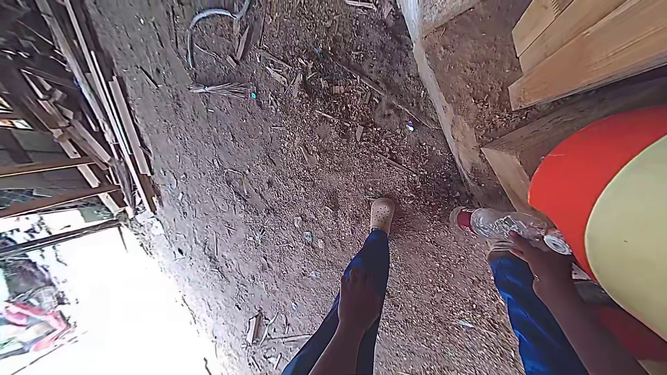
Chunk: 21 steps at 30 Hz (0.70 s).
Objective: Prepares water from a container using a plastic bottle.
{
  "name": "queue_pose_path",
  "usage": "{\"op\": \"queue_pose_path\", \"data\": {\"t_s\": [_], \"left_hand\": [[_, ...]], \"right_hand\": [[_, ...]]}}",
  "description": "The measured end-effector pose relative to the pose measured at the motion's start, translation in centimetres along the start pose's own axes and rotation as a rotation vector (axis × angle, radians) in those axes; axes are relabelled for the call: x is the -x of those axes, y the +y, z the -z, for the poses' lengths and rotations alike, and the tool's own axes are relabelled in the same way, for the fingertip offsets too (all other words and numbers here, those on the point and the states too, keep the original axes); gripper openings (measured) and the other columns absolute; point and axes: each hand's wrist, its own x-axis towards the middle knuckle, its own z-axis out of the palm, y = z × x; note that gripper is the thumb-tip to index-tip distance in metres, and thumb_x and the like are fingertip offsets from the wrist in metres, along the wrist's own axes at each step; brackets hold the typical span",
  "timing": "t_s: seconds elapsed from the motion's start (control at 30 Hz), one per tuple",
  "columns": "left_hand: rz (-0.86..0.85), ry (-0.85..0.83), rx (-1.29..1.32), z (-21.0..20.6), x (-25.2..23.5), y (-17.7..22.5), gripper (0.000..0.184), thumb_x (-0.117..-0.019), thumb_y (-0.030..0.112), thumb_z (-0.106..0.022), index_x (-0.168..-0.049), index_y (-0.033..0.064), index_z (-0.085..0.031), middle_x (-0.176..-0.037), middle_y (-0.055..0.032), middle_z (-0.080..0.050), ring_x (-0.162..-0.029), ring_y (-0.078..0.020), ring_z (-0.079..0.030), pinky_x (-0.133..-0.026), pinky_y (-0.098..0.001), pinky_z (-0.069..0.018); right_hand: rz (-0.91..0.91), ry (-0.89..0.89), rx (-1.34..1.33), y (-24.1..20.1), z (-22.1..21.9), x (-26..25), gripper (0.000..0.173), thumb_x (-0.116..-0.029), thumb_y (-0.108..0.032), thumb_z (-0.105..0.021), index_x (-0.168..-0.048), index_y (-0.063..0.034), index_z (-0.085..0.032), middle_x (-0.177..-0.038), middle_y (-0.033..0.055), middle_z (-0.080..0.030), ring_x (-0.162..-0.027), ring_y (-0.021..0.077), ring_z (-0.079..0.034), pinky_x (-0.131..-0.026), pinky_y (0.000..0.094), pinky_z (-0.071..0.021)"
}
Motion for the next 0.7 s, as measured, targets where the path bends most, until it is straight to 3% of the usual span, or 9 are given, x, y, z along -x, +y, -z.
{"op": "queue_pose_path", "data": {"t_s": [0.7], "left_hand": [[0.014, -0.031, -0.033, 0.45, -0.58, -0.11, 0.048, -0.1021, 0.032, -0.041, -0.144, 0.015, -0.057, -0.158, -0.0054, -0.044, -0.153, -0.0312, -0.026, -0.12, -0.0634, -0.0215]], "right_hand": [[0.023, 0.004, -0.005, 0.46, 0.0, -0.36, 0.059, -0.0959, -0.018, -0.072, -0.142, 0.0076, -0.046, -0.129, 0.0242, -0.059, -0.102, 0.0218, -0.065, -0.088, 0.0361, -0.0547]]}}
